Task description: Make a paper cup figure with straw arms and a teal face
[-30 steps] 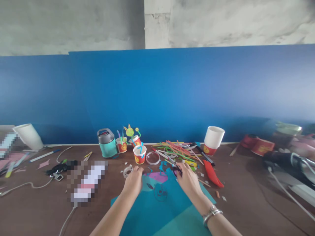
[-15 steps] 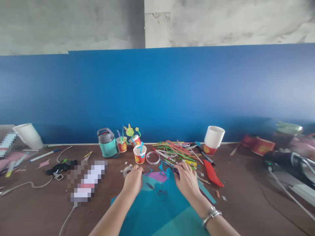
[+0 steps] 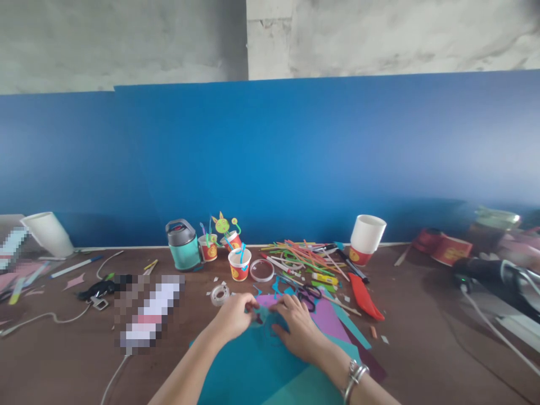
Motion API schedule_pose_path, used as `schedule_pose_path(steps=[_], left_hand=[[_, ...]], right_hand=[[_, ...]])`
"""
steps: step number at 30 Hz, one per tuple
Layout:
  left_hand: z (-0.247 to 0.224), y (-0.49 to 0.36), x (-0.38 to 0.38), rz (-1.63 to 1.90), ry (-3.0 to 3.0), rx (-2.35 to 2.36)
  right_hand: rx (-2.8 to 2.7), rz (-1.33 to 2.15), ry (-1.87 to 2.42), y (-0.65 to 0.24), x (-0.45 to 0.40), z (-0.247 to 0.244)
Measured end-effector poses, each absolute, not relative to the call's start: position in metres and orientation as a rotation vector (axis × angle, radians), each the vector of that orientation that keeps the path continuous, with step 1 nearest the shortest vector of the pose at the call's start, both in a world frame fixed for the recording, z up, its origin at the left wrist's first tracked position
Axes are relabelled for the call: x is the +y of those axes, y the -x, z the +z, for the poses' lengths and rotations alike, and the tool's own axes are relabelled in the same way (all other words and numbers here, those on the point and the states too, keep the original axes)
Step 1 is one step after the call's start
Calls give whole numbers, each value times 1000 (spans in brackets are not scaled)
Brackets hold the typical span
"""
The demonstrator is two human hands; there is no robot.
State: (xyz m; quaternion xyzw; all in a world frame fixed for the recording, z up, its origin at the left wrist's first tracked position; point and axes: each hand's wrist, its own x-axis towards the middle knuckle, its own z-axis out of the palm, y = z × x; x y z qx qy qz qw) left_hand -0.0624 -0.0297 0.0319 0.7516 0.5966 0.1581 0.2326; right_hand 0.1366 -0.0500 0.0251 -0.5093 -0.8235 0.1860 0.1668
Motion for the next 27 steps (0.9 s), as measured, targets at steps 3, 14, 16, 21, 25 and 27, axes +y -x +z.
schedule_pose_path(steps=[3,14,16,21,25,27], left_hand=[[32,62,-33,386,-2062,1576],[34,65,-36,371,-2159,1543],[34,65,-36,379,-2159,1527],[32,66,-34,382,-2144,1497],[30,67,-35,370,-2143,1508],[30,67,-35,377,-2165,1495]], right_hand=[[-2316,563,1455,-137,-50,25],[-2268,578,1466,-137,-48,22],[-2250,583,1466,-137,-47,20],[-2233,637,1408,-137,-44,17],[-2103,798,1352,-136,-42,19],[-2024,886,1293,-136,-41,20]])
